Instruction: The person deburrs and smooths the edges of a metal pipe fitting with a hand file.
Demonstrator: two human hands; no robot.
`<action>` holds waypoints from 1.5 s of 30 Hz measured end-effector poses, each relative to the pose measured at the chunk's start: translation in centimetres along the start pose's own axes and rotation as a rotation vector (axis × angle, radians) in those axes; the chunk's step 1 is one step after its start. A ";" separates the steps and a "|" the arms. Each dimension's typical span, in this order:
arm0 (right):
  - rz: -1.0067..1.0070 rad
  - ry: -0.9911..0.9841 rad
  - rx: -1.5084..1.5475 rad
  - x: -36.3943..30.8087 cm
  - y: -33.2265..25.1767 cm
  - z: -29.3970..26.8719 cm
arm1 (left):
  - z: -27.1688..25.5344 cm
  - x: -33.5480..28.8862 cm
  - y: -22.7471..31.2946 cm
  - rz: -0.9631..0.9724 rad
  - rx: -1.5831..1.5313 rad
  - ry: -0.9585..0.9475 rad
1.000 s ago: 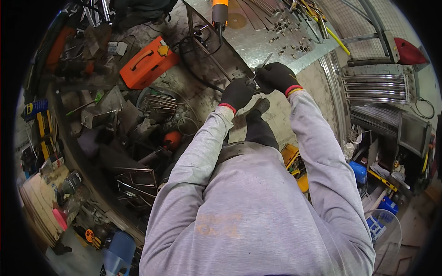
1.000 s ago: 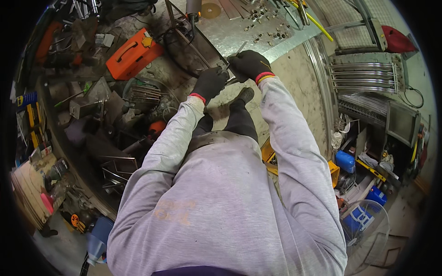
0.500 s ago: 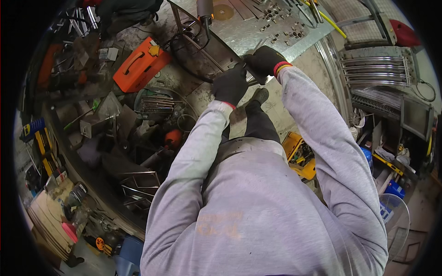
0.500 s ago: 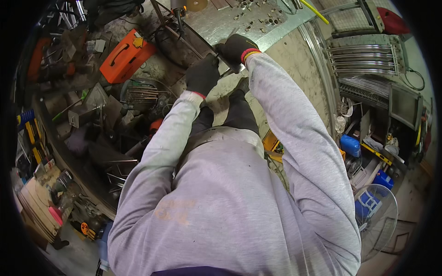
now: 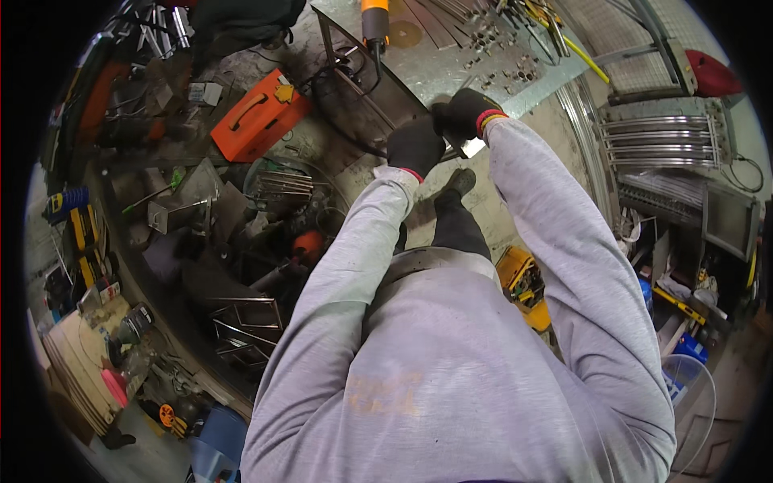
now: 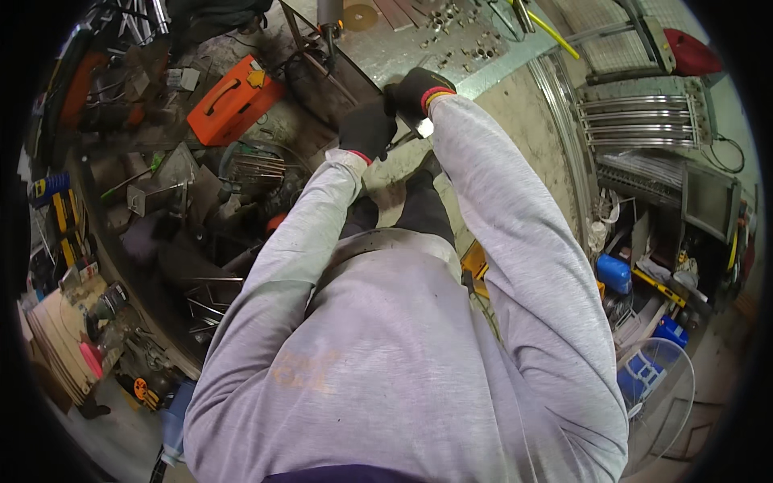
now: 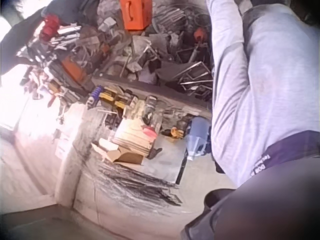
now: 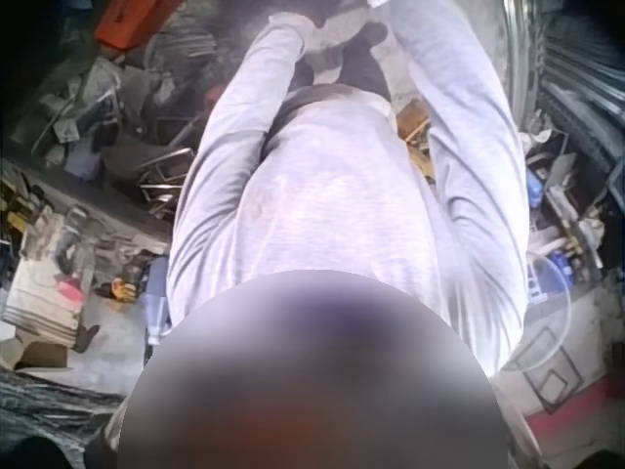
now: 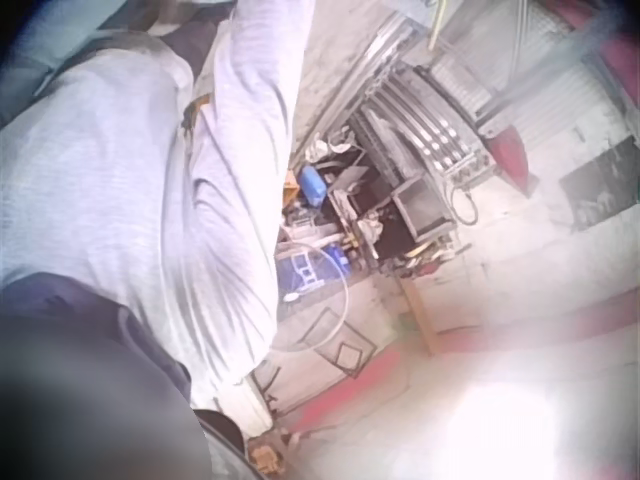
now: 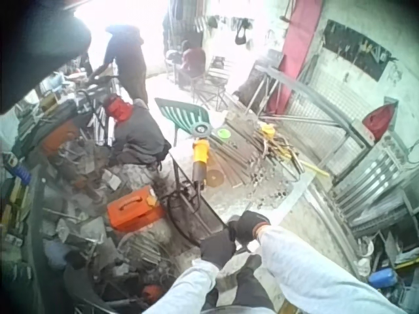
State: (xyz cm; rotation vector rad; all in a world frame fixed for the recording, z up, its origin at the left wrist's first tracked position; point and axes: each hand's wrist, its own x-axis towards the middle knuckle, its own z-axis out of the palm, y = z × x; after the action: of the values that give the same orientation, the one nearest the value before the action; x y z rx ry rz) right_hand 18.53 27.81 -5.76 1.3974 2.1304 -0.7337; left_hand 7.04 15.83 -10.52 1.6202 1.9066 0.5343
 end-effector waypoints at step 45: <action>0.161 0.089 0.473 0.4 -1.5 1.4 | 0.0 -0.4 -2.0 0.003 0.153 0.156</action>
State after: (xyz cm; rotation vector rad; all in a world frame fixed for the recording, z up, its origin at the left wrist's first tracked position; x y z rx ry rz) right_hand 17.16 26.67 -6.81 1.8470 1.9534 -1.1823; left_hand 5.59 15.07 -11.67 1.7217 2.1049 0.5418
